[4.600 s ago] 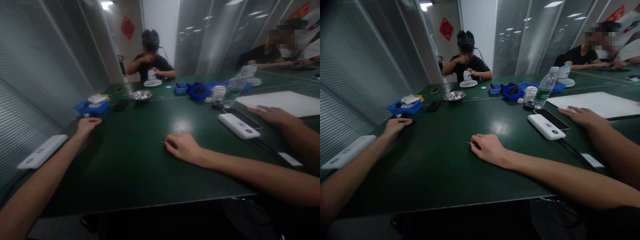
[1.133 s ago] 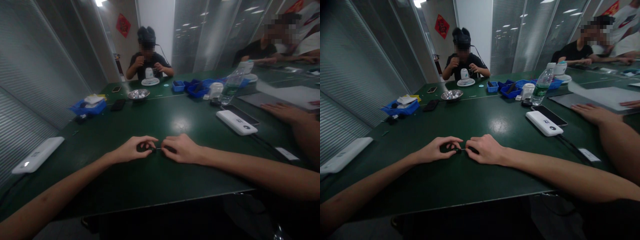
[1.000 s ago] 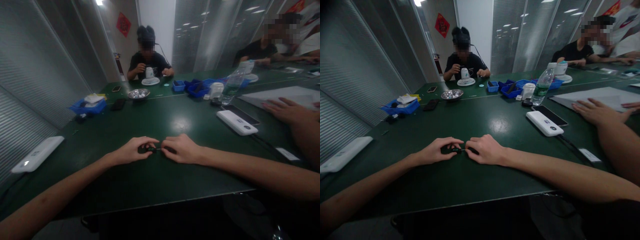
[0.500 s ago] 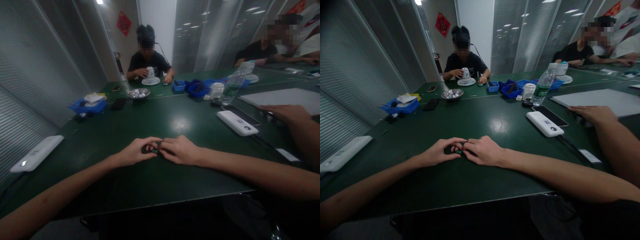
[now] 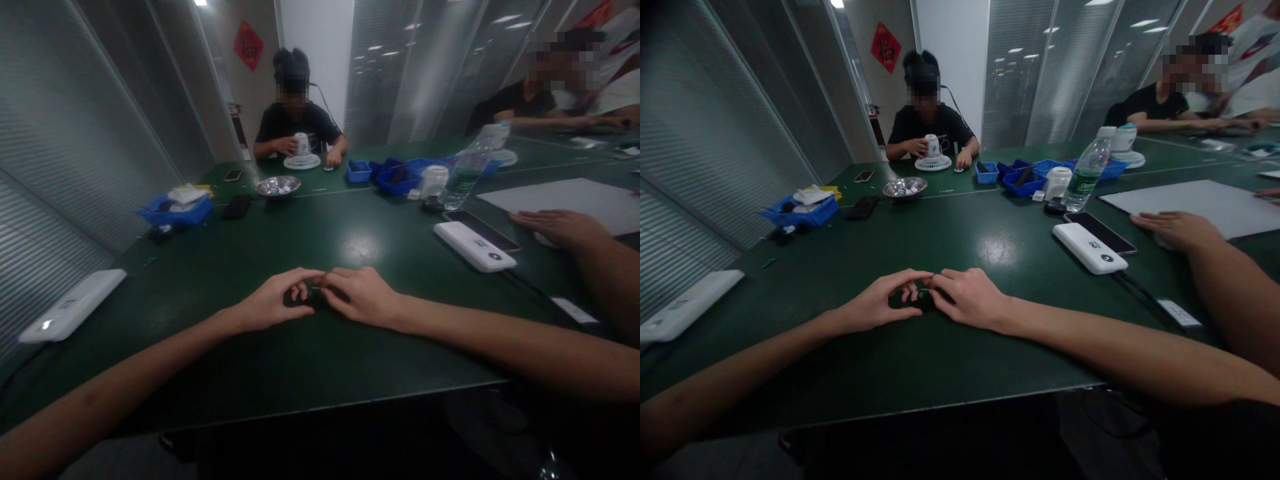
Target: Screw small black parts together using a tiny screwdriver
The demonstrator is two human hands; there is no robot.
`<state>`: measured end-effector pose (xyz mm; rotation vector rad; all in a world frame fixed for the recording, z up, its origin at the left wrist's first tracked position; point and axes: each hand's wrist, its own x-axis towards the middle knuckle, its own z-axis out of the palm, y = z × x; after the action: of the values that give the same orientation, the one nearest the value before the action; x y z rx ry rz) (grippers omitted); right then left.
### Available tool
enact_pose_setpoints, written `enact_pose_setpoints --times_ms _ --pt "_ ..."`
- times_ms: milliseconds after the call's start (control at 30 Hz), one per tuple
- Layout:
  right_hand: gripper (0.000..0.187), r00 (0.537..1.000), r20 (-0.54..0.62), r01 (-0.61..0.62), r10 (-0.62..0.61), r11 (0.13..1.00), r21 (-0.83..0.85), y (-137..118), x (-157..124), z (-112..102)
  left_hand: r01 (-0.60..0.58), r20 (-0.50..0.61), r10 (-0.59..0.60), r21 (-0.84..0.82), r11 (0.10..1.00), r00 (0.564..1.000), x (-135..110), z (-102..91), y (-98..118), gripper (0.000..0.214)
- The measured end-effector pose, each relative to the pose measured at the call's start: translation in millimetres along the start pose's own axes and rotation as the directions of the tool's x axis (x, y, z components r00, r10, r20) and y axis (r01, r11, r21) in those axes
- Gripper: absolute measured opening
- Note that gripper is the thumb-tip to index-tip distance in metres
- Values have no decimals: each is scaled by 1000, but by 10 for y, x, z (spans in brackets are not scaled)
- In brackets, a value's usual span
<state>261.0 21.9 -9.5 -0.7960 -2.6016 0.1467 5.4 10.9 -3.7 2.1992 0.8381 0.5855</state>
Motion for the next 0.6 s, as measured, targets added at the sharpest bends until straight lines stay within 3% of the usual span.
enact_pose_setpoints --times_ms 133,267,333,500,600 --pt "23 990 2 -139 139 990 -12 18 20 -17 -13 -74 19 75 997 997 -18 -13 -9 61" --pt "21 973 -5 -232 232 973 -8 9 37 -76 -33 -127 62 221 975 990 -26 -30 -28 24" --pt "20 967 7 -255 255 967 -12 9 41 -87 -46 -128 82 263 964 988 -26 -38 -42 17" --pt "21 968 20 -250 251 967 -39 21 37 -63 -159 19 163 359 920 986 -27 -96 -79 26" --pt "21 970 18 -242 243 970 -33 21 32 -57 -183 62 173 436 881 983 -43 -232 -174 28"
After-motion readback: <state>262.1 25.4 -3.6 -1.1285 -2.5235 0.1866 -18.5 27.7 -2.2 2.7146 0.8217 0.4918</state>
